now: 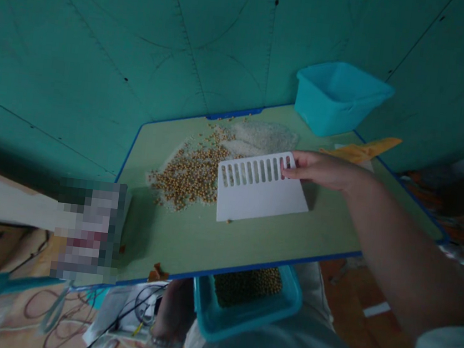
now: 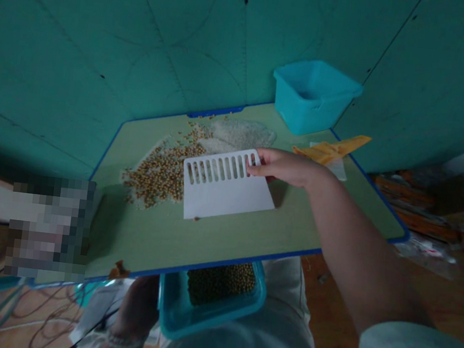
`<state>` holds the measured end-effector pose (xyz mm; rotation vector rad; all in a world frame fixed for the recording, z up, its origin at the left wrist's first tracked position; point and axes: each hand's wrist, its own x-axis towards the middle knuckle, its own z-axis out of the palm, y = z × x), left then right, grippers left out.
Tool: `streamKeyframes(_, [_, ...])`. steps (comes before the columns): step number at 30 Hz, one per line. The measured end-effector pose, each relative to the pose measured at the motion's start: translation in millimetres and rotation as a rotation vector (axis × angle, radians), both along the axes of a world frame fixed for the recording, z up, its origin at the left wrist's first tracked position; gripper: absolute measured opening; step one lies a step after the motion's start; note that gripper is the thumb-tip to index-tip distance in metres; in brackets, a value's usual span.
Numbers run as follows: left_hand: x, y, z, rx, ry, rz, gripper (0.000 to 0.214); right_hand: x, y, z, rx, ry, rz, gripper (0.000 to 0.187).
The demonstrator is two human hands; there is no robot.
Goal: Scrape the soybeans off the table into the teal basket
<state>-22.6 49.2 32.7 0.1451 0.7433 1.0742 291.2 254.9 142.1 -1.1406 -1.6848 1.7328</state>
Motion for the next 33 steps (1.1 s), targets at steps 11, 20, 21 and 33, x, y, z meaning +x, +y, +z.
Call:
streamKeyframes(11, [1.8, 1.6, 9.3, 0.035, -0.003, 0.031, 0.029, -28.5, -24.0, -1.3, -0.186, 0.001, 0.429, 0.019])
streamKeyframes(20, [-2.2, -2.5, -0.4, 0.050, -0.044, 0.084, 0.031, -26.0, -15.2, -2.4, -0.101, 0.121, 0.010, 0.017])
streamKeyframes(21, [-2.2, -2.7, -0.7, 0.049, -0.041, 0.090, 0.031, -26.4, -12.0, -5.2, -0.071, 0.149, -0.118, 0.019])
streamKeyframes(33, [0.4, -4.9, 3.0, -0.059, 0.056, 0.138, 0.023, -35.4, -5.1, -14.7, 0.206, 0.076, -0.366, 0.017])
